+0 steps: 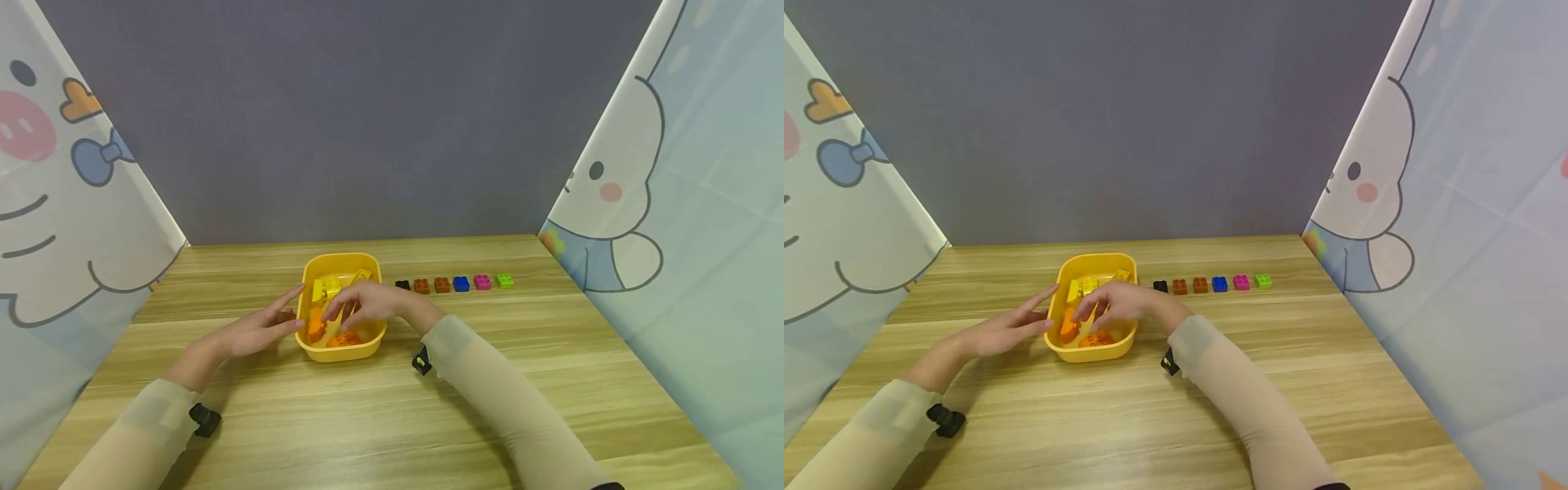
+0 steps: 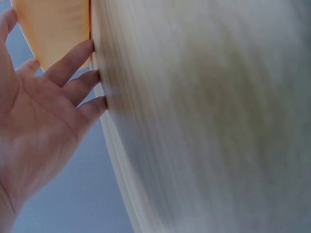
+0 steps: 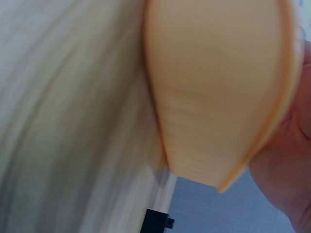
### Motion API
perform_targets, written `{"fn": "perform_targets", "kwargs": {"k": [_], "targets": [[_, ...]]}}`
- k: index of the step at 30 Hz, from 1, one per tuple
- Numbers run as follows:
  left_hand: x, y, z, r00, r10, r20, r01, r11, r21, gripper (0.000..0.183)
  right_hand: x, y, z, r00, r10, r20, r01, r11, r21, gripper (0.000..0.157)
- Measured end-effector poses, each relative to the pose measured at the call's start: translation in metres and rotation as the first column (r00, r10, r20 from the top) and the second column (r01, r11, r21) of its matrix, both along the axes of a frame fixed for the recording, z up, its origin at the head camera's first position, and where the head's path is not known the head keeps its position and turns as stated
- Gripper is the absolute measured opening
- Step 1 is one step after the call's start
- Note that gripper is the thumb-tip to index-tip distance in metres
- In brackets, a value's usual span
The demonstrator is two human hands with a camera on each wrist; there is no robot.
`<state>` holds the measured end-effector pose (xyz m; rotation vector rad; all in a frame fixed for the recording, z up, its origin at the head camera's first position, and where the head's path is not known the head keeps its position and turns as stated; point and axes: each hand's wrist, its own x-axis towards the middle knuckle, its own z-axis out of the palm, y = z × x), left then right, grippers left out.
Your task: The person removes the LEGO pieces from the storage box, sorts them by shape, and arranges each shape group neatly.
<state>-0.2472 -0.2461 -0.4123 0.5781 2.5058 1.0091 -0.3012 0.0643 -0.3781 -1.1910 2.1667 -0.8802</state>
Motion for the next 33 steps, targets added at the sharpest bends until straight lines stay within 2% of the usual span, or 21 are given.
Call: {"fn": "perform_targets", "kwargs": {"k": [3, 6, 8, 13, 17, 25, 33], "targets": [[0.0, 0.0, 0.001, 1.0, 0.0, -0.01, 0.0, 1.0, -0.009, 0.085, 0.002, -0.005, -0.005, 1.0, -0.009, 0.016, 0.008, 0.997, 0.082, 0.03], [0.0, 0.0, 0.002, 1.0, 0.002, -0.021, -0.002, 1.0, -0.015, 0.084, 0.004, -0.008, -0.01, 0.999, -0.002, -0.055, 0.01, 0.988, 0.151, 0.027], [0.0, 0.0, 0.002, 1.0, 0.003, -0.023, -0.003, 1.0, -0.016, 0.084, 0.004, -0.009, -0.013, 0.991, 0.008, -0.13, 0.016, 0.983, 0.181, 0.024], [0.0, 0.0, 0.002, 1.0, 0.003, -0.014, -0.003, 1.0, -0.013, 0.084, 0.007, -0.01, -0.019, 0.953, 0.016, -0.304, 0.053, 0.975, 0.217, 0.022], [0.001, 0.0, 0.0, 1.0, 0.004, -0.008, -0.004, 1.0, 0.001, 0.084, 0.01, -0.011, -0.019, 0.923, 0.019, -0.384, 0.083, 0.965, 0.248, 0.024], [0.0, 0.0, -0.001, 1.0, 0.009, -0.004, -0.009, 1.0, 0.008, 0.084, 0.014, -0.014, -0.016, 0.89, 0.086, -0.449, 0.101, 0.921, 0.377, 0.044], [0.001, 0.001, -0.002, 1.0, 0.004, 0.001, -0.004, 1.0, 0.012, 0.084, 0.014, -0.011, -0.02, 0.889, 0.039, -0.456, 0.121, 0.941, 0.316, 0.044]]}}
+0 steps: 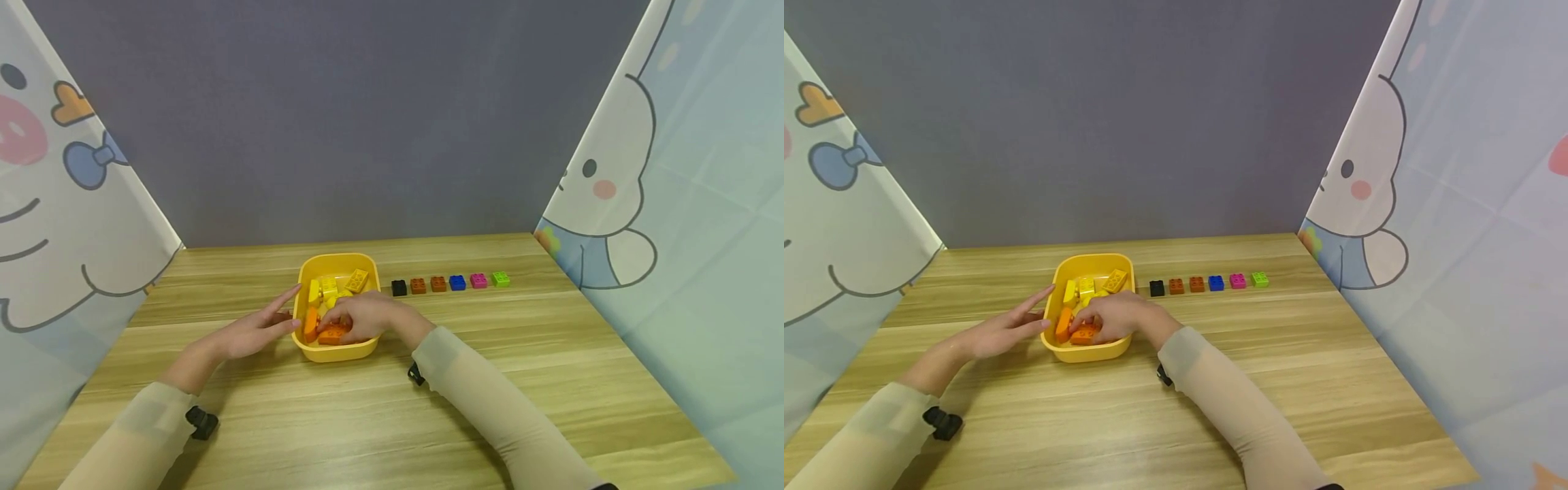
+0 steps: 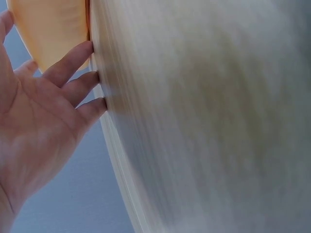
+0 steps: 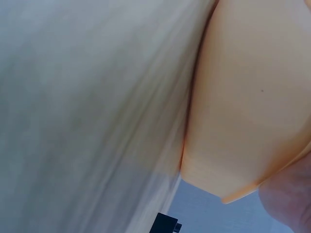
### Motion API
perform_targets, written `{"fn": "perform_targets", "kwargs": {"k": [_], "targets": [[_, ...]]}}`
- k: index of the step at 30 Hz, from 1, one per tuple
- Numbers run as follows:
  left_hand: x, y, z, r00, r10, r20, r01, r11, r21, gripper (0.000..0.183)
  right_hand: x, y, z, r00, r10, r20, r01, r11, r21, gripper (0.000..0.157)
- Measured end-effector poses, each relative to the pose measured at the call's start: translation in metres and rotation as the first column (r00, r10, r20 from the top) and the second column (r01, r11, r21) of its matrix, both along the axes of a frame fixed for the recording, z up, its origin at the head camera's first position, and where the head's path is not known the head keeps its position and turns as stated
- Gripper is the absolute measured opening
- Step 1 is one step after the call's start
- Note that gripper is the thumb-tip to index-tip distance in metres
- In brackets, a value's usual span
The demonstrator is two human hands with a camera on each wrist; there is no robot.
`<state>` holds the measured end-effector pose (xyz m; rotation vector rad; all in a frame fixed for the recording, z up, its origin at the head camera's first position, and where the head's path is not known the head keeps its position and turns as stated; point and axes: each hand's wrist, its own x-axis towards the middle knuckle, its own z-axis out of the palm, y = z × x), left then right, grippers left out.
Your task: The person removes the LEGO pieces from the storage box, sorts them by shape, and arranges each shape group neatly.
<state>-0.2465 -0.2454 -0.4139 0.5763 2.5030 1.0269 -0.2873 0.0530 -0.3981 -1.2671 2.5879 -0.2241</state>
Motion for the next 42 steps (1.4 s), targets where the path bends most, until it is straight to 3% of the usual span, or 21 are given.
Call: {"fn": "perform_targets", "kwargs": {"k": [7, 17, 32, 35, 42], "targets": [[0.0, 0.0, 0.0, 1.0, -0.005, -0.004, 0.005, 1.0, -0.001, 0.083, 0.001, 0.004, 0.001, 1.0, -0.009, 0.019, 0.01, 0.996, -0.088, 0.051], [0.002, 0.002, 0.002, 1.0, 0.001, 0.011, -0.001, 1.0, 0.009, 0.084, 0.0, 0.005, 0.002, 0.997, -0.047, 0.067, 0.057, 0.987, -0.15, 0.048], [0.002, 0.002, 0.001, 1.0, -0.007, -0.008, 0.007, 1.0, 0.006, 0.083, 0.001, 0.007, 0.001, 0.988, -0.031, 0.152, 0.074, 0.956, -0.284, 0.049], [0.002, 0.002, 0.001, 1.0, -0.001, -0.007, 0.001, 1.0, 0.004, 0.084, 0.001, 0.009, 0.003, 0.977, -0.012, 0.214, 0.088, 0.933, -0.35, 0.05], [0.002, 0.002, 0.001, 1.0, 0.002, -0.001, -0.002, 1.0, -0.004, 0.084, -0.002, 0.021, 0.012, 0.943, 0.016, 0.333, 0.173, 0.831, -0.528, 0.051]]}}
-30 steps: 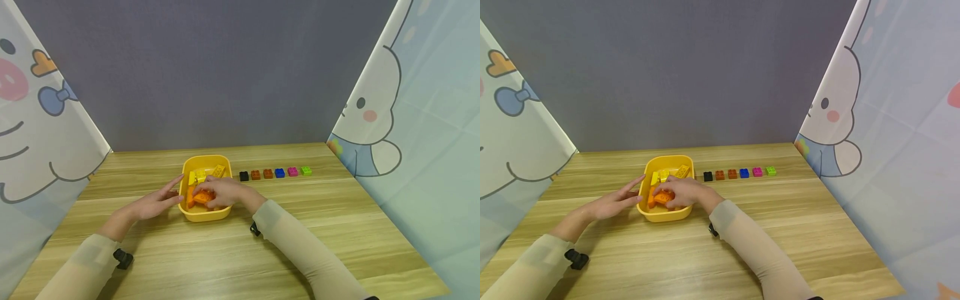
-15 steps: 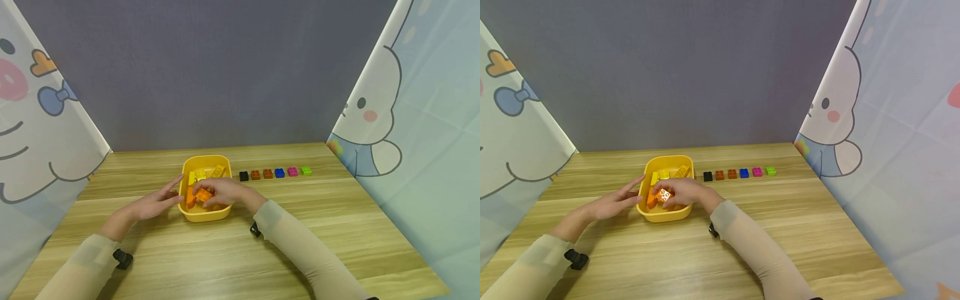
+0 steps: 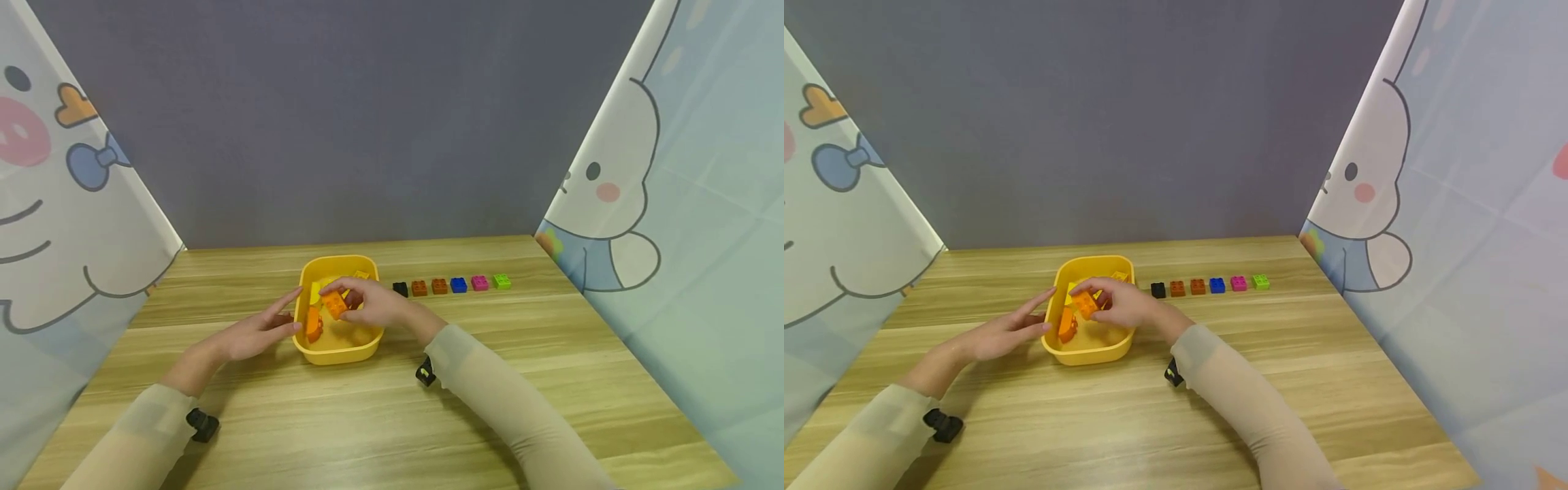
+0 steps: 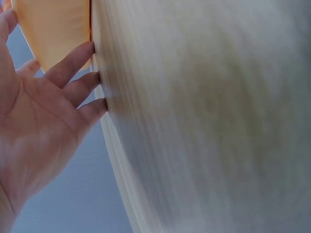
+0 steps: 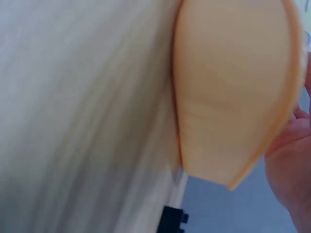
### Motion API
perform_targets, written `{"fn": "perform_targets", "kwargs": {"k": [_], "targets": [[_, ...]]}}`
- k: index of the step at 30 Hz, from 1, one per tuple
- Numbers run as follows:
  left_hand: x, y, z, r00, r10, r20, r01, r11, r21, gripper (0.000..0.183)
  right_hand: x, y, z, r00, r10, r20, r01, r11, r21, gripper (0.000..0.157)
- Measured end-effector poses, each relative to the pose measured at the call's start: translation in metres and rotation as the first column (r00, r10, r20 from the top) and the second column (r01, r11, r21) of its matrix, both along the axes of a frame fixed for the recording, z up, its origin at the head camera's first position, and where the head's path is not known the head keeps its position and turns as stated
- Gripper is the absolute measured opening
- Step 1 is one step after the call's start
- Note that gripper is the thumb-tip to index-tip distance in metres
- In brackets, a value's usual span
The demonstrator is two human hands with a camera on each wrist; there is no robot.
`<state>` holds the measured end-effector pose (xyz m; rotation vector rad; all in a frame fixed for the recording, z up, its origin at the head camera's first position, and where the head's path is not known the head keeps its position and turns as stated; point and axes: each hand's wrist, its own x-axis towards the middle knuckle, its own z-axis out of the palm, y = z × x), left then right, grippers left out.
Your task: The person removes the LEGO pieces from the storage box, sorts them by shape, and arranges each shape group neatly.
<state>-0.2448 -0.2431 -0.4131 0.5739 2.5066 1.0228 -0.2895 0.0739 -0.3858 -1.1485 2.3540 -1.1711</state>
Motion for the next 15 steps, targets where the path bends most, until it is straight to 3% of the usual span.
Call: {"fn": "perform_targets", "kwargs": {"k": [8, 15], "targets": [[-0.001, 0.0, 0.001, 1.0, 0.002, -0.009, -0.002, 1.0, -0.007, 0.083, -0.003, 0.033, 0.015, 0.996, -0.05, 0.075, 0.061, 0.987, -0.147, 0.057], [0.0, 0.0, 0.001, 1.0, -0.001, -0.016, 0.001, 1.0, -0.022, 0.083, 0.002, 0.07, 0.021, 0.987, -0.111, 0.112, 0.133, 0.969, -0.206, 0.06]]}}
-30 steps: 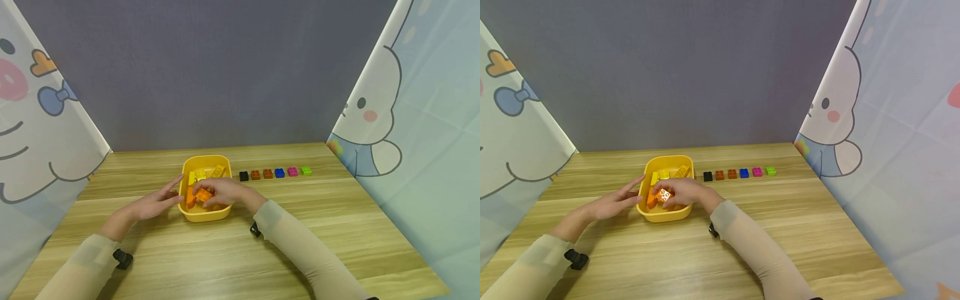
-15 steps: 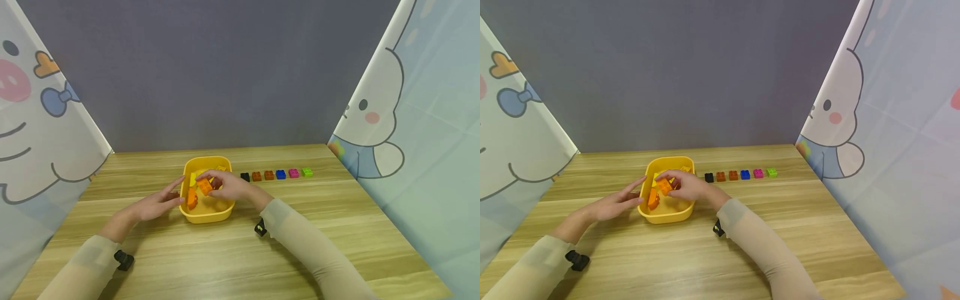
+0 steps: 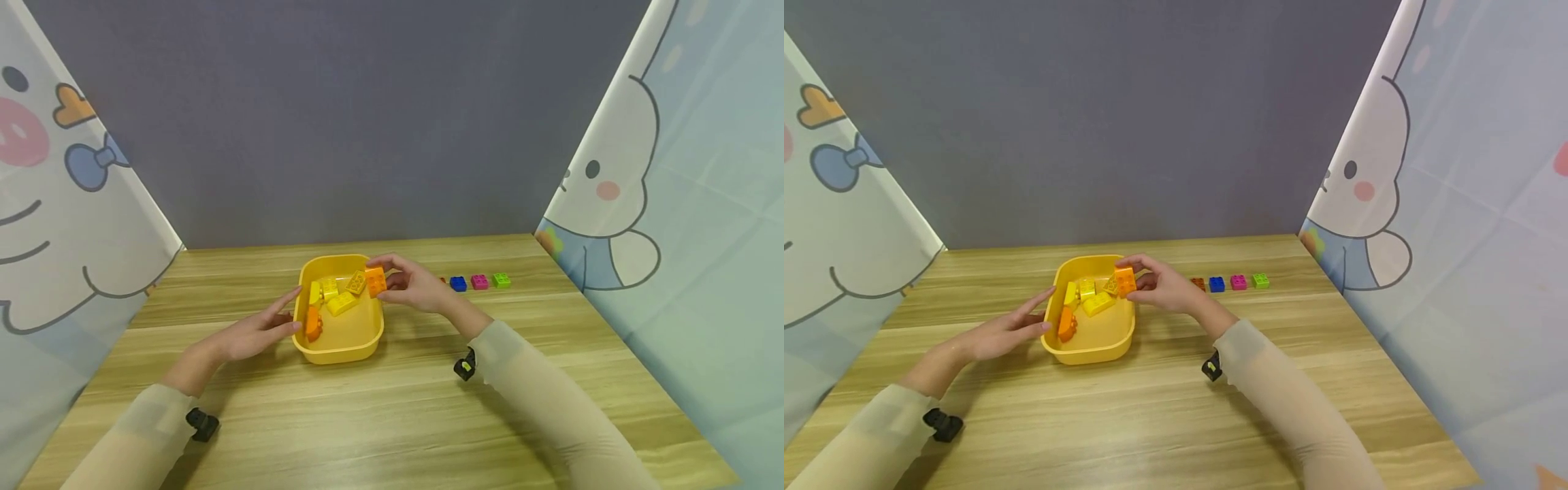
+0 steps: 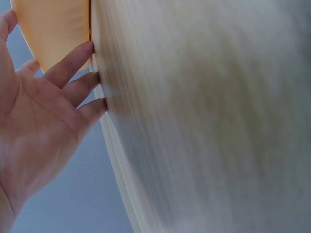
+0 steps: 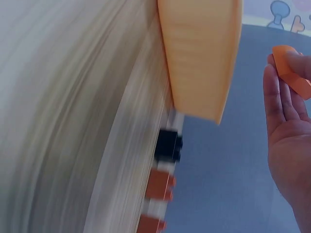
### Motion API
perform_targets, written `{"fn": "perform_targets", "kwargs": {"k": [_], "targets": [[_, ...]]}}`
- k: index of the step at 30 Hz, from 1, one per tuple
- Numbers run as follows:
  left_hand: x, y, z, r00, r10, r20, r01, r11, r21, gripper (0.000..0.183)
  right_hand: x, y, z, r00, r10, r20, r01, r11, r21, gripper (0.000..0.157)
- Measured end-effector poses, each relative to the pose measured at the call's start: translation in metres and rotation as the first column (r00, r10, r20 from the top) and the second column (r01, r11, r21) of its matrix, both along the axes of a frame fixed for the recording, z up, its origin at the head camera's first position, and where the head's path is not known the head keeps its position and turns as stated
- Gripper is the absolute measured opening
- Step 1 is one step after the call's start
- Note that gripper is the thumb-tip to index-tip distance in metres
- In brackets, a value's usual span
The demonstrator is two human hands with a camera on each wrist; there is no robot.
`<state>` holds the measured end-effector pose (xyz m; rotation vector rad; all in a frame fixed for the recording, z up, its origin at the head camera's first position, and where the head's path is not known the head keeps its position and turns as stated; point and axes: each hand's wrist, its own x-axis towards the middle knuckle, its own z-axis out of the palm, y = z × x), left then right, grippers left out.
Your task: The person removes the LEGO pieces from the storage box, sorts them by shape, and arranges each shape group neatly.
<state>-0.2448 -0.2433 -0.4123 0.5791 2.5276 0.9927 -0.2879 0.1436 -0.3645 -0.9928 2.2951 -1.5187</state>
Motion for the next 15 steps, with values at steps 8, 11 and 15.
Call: {"fn": "perform_targets", "kwargs": {"k": [8, 11, 15], "targets": [[0.0, 0.001, 0.001, 1.0, 0.002, 0.015, -0.002, 1.0, -0.005, 0.084, 0.004, 0.042, -0.003, 0.998, -0.056, 0.027, 0.056, 0.998, -0.034, 0.063], [0.0, 0.0, 0.0, 1.0, 0.002, 0.009, -0.002, 1.0, -0.005, 0.083, 0.004, 0.053, -0.008, 0.995, -0.071, 0.064, 0.073, 0.997, -0.039, 0.064], [0.0, 0.001, 0.0, 1.0, 0.0, 0.007, 0.0, 1.0, -0.006, 0.083, 0.002, 0.065, -0.014, 0.99, -0.083, 0.113, 0.088, 0.995, -0.038, 0.066]]}}
